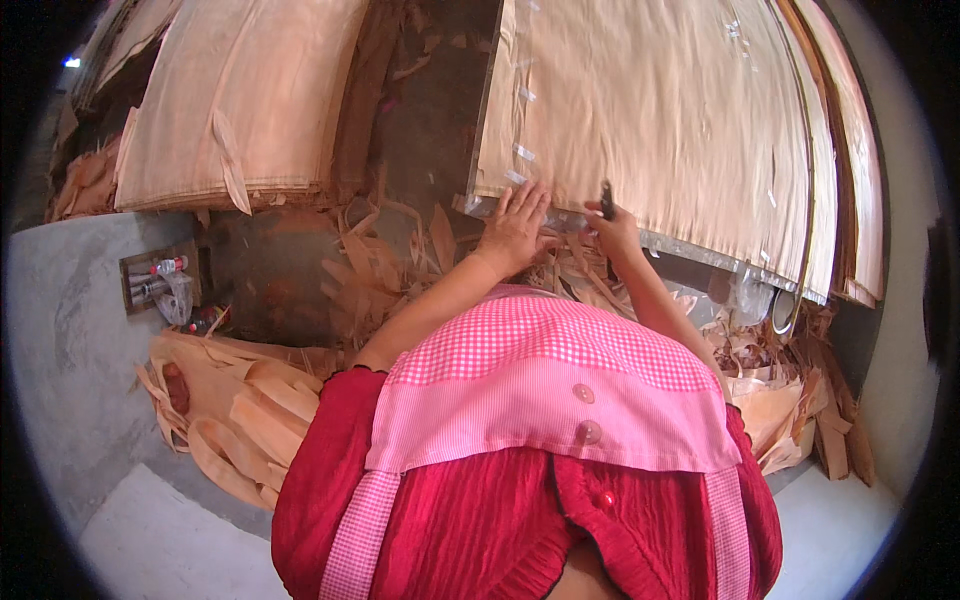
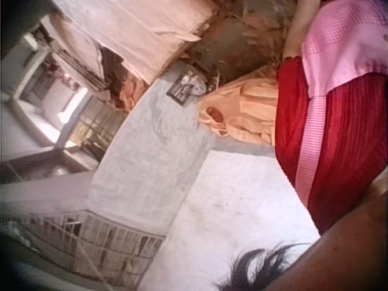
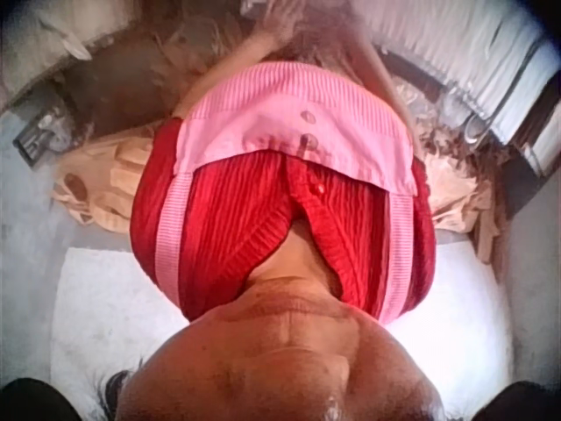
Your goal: The person uses a utility knife to cut out damaged areas from large sheets of wood veneer and applies small strips of tape to repair the wood.
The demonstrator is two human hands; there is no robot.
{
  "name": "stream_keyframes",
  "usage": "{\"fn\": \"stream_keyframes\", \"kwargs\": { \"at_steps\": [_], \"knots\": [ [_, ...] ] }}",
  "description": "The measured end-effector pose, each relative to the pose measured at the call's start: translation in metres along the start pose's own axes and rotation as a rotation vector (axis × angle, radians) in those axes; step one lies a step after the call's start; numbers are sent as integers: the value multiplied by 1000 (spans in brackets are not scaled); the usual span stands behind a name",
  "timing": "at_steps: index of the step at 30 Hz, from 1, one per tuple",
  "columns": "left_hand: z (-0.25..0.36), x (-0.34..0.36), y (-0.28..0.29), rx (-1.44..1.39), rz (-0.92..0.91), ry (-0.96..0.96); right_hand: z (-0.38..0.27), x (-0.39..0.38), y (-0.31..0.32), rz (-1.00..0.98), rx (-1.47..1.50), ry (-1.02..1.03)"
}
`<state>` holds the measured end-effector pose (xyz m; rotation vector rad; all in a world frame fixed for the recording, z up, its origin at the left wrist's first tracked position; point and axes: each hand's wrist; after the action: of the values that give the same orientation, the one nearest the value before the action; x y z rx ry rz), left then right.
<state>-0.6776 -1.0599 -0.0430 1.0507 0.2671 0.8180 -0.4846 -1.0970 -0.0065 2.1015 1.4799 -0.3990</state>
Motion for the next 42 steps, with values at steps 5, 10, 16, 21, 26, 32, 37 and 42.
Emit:
{"fn": "stream_keyframes", "kwargs": {
  "at_steps": [5, 10, 16, 21, 26, 32, 37, 42],
  "knots": [
    [-12, -21, 17, -79, 11, -94, 26, -35, 47, 134, -24, -119],
    [-12, -10, 12, 140, 18, -176, 66, -63, 76, 351, 236, -125],
    [-17, 7, -3, 256, -115, -37, 104, -72, 135, 498, 70, 45],
    [-3, 13, -1, 276, -69, 73, 137, -84, 306, 942, -258, 78],
    [91, 38, -43, 305, 227, 97, 185, -88, 521, 1177, -795, -170],
    [213, 119, -106, 372, 79, 49, 259, -37, 649, 977, -750, 313],
    [224, 236, -131, 343, 33, 196, 269, -25, 668, 788, -681, 159],
    [247, 276, -178, 287, 138, 313, 227, -18, 638, 686, -441, 121]
  ]
}}
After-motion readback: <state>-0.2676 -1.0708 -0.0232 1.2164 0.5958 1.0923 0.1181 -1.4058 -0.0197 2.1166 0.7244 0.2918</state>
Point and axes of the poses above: each hand's wrist, its own x-axis towards the middle knuckle, its own y-axis out of the back of the hand, z = x × y, and after that the axes turned 1 degree about z, right-handed
